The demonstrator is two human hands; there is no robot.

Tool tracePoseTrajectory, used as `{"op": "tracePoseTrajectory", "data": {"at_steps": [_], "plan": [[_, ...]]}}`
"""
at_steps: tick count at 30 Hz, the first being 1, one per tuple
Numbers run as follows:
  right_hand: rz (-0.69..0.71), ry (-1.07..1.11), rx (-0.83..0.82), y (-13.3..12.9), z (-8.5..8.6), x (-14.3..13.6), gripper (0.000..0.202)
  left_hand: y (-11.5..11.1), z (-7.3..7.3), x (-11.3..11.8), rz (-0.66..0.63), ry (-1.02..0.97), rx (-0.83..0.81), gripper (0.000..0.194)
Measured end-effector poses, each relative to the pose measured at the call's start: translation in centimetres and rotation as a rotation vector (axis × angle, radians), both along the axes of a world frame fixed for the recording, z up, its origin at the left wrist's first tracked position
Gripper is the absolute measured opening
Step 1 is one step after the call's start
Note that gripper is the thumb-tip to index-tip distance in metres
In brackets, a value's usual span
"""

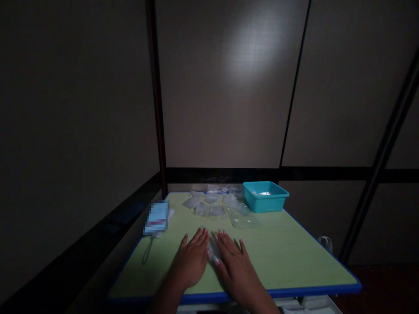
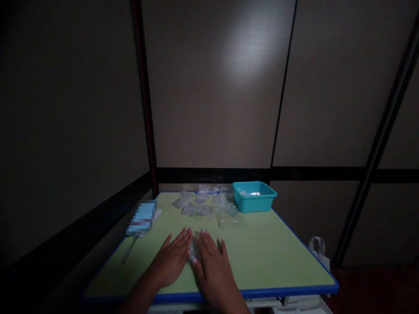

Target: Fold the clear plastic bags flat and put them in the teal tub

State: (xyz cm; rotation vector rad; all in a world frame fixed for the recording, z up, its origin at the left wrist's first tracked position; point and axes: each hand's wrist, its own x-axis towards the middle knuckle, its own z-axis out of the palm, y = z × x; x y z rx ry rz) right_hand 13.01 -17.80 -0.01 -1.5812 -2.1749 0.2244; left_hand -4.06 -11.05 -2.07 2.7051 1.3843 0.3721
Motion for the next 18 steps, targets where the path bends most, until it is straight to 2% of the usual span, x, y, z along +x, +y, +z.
{"op": "tracePoseTrajectory", "data": {"at_steps": [5, 9, 14, 18], "plan": [[0.062, 0.020, -0.023, 2.2, 0.8, -2.4, 0.056, -0.1, 0.2, 0.2, 0.002, 0.018, -0.030, 0.061], [0.075, -0.006, -0.058, 3.6, 0.7, -4.0, 0.059, -0.2, 0.5, 0.4, 0.001, 0.030, -0.040, 0.059], [0.008, -0.047, -0.083, 4.3, -0.5, -4.1, 0.061, -0.5, 0.8, 0.5, 0.001, 0.027, -0.023, 0.058], [-0.039, -0.104, -0.096, 4.1, -1.0, -3.7, 0.064, -0.6, 0.9, 0.4, 0.049, 0.045, -0.028, 0.056]]}}
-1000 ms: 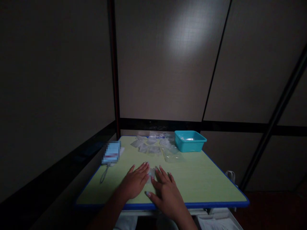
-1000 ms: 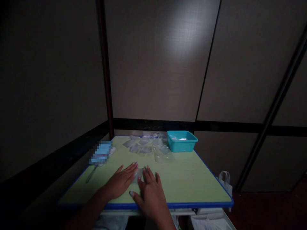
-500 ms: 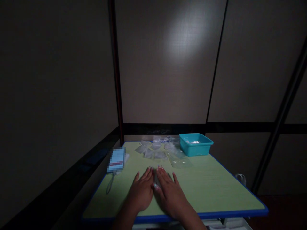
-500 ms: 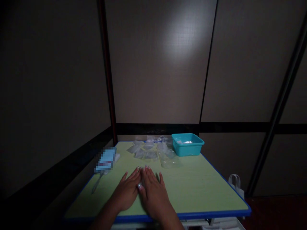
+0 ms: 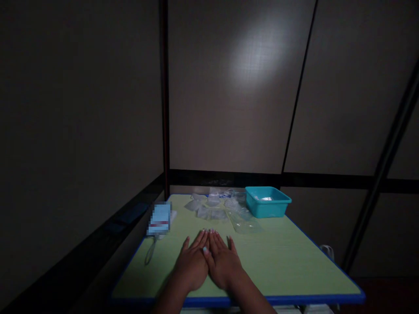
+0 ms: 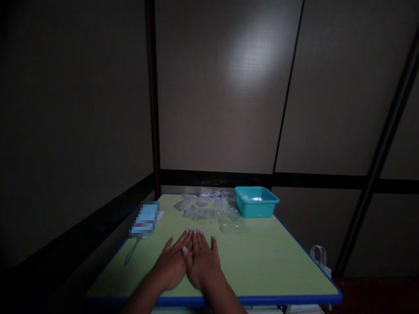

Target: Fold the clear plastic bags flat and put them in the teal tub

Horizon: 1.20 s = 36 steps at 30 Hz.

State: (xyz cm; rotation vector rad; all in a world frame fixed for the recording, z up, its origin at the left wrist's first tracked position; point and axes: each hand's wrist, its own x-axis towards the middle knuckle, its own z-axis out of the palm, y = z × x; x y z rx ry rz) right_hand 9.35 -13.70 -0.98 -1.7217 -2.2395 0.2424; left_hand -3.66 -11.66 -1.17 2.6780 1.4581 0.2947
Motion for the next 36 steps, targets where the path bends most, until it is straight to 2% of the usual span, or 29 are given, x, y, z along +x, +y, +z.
{"op": "tracePoseTrajectory", "data": {"at_steps": [7, 11, 14, 16, 19, 21, 23, 28, 32, 36], "plan": [[-0.009, -0.052, -0.019, 0.0, -0.1, 0.1, 0.065, -0.1, -0.2, -0.1, 0.167, -0.034, -0.003, 0.055], [-0.010, -0.055, -0.009, 0.1, -0.1, 0.1, 0.066, 0.1, -0.6, -0.3, 0.203, -0.113, 0.024, 0.061], [0.000, -0.052, -0.013, 0.0, 0.1, 0.1, 0.067, 0.5, -0.9, -0.8, 0.098, -0.262, 0.081, 0.067], [0.005, -0.049, -0.013, -0.1, 0.1, 0.2, 0.066, 0.7, -1.1, -1.1, -0.002, -0.426, 0.083, 0.061], [0.000, -0.052, -0.017, -0.1, 0.2, 0.2, 0.061, 0.8, -1.3, -1.4, -0.086, -0.718, -0.030, 0.049], [-0.006, -0.063, -0.022, 0.0, 0.1, 0.2, 0.058, 0.8, -1.4, -1.4, -0.116, -0.829, -0.123, 0.048], [-0.012, -0.076, -0.034, 0.1, 0.0, 0.2, 0.056, 0.7, -1.4, -1.3, -0.113, -0.836, -0.168, 0.048], [-0.017, -0.074, -0.039, 0.2, -0.1, 0.1, 0.055, 0.9, -1.5, -1.3, -0.042, -0.741, -0.153, 0.049], [-0.014, -0.021, 0.050, -0.5, 0.3, 0.2, 0.052, 1.3, -1.8, -1.5, 0.012, -0.808, -0.155, 0.053], [0.105, 0.009, 0.119, -1.3, 1.0, 0.4, 0.049, 1.4, -1.8, -1.6, 0.028, -0.888, -0.165, 0.055]]}}
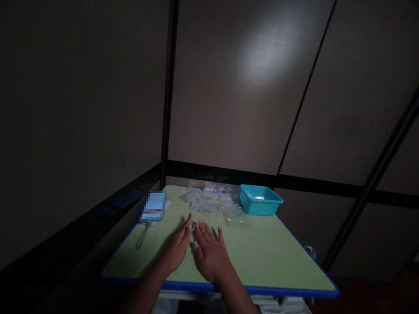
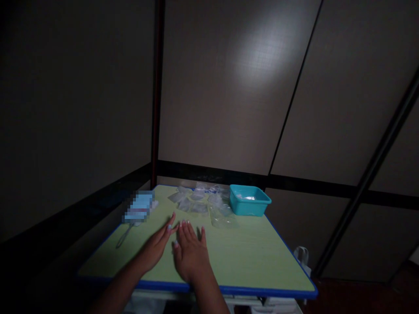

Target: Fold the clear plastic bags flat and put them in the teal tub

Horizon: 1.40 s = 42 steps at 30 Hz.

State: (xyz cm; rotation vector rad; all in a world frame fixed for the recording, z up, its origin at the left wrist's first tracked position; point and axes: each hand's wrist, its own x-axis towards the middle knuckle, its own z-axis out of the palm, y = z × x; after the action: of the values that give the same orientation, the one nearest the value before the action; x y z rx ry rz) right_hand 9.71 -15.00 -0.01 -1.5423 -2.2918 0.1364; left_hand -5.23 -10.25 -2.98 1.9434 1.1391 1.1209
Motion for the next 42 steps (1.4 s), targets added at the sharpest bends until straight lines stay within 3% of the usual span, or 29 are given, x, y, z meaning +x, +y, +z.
{"op": "tracePoseTrajectory", "data": {"at_steps": [8, 11, 13, 17, 20, 23, 26, 29, 37, 42], "plan": [[0.075, -0.050, -0.135, 0.4, 0.0, -0.1, 0.053, -0.3, 0.3, 0.3, 0.020, 0.152, 0.066, 0.054], [0.095, 0.059, -0.137, 0.6, -0.3, 0.4, 0.053, -0.5, 0.5, 0.3, 0.050, 0.201, 0.123, 0.053], [0.084, 0.310, -0.088, 0.9, -0.5, 1.2, 0.055, -0.6, 0.7, 0.2, 0.071, 0.270, 0.181, 0.048], [-0.056, 1.070, -0.111, 1.1, -0.3, 3.7, 0.051, -0.6, 0.9, 0.1, 0.097, 0.441, 0.227, 0.035], [-0.198, 1.487, -0.356, 0.9, 0.8, 5.7, 0.043, -0.7, 1.0, 0.3, 0.094, 0.528, 0.141, 0.045], [-0.287, 1.683, -0.660, 0.5, 1.9, 7.3, 0.036, -0.9, 1.2, 0.5, 0.073, 0.567, 0.087, 0.050], [-0.324, 1.728, -0.897, 0.3, 2.2, 7.9, 0.035, -1.0, 1.3, 0.5, 0.066, 0.564, 0.089, 0.046], [-0.296, 1.716, -1.000, 0.4, 1.6, 7.7, 0.032, -1.0, 1.3, 0.4, 0.069, 0.560, 0.106, 0.045], [-0.386, 1.614, -0.895, 1.9, 1.3, 5.6, 0.025, -1.1, 1.2, 0.5, 0.107, 0.595, 0.151, 0.048], [-0.363, 1.555, -0.927, 2.8, 1.3, 5.1, 0.022, -1.2, 1.3, 0.6, 0.120, 0.615, 0.168, 0.048]]}}
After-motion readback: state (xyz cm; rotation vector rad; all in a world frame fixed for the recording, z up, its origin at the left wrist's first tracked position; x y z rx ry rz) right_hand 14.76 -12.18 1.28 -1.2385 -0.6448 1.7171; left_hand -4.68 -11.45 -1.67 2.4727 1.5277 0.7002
